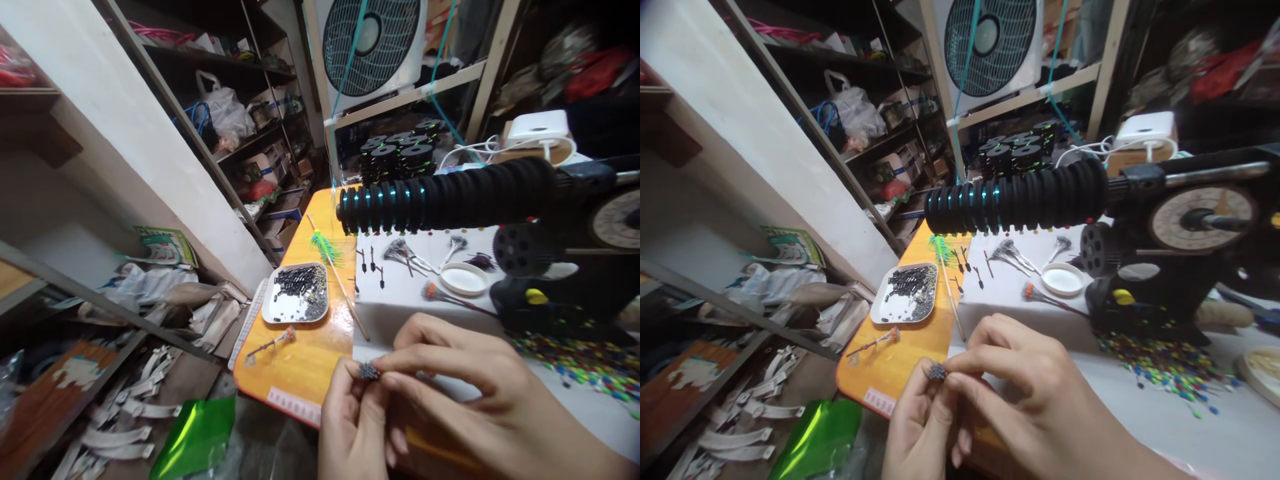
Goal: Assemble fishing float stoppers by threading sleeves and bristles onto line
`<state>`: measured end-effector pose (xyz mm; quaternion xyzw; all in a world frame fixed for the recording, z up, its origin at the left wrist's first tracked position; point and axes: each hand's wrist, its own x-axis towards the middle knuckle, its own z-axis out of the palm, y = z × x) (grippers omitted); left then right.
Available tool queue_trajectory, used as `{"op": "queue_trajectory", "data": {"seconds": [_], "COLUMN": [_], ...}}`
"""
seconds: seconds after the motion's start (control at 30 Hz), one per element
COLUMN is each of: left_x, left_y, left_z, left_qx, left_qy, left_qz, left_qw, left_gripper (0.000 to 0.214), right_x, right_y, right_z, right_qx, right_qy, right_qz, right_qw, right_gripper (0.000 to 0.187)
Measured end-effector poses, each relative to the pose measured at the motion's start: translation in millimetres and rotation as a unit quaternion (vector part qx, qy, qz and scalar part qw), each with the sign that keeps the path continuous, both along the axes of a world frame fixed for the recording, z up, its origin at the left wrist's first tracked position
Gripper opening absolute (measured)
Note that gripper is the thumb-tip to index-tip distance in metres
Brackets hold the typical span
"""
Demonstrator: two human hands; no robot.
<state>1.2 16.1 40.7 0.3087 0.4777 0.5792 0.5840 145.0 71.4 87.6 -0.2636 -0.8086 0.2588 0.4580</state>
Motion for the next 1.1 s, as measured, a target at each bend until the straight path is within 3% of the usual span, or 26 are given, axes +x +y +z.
{"op": "queue_trajectory", "data": {"seconds": [0.17,0.3,0.37,0.43,0.53,0.63,0.83,1.1], "left_x": [9,17,16,14,10,9,6,5], "left_y": [-4,-6,-7,-6,-4,-1,2,-2], "left_z": [3.0,-0.2,0.2,0.9,-1.6,-8.0,-15.6,-16.8], "left_qx": [0.002,0.022,0.085,0.179,0.302,0.368,0.397,0.378], "left_qy": [0.077,-0.019,-0.03,0.022,0.148,0.245,0.322,0.345], "left_qz": [0.063,0.131,0.159,0.184,0.209,0.212,0.199,0.19], "left_qw": [0.995,0.991,0.983,0.966,0.918,0.871,0.836,0.838], "left_gripper": [0.055,0.045,0.038,0.027,0.01,0.01,0.014,0.014], "right_x": [-1,1,2,3,3,3,3,2], "right_y": [-2,-5,-5,-5,-4,-2,-3,-5], "right_z": [1.0,-0.8,-3.5,-7.4,-14.4,-20.5,-26.3,-26.7], "right_qx": [0.012,0.02,0.016,0.016,0.061,0.119,0.128,0.127], "right_qy": [-0.009,-0.012,-0.013,-0.024,-0.076,-0.123,-0.126,-0.114], "right_qz": [-0.028,-0.02,-0.002,0.006,-0.004,-0.023,-0.026,-0.029], "right_qw": [0.999,1.0,1.0,1.0,0.995,0.985,0.983,0.985], "right_gripper": [0.021,0.021,0.021,0.016,0.003,0.011,0.013,0.018]}}
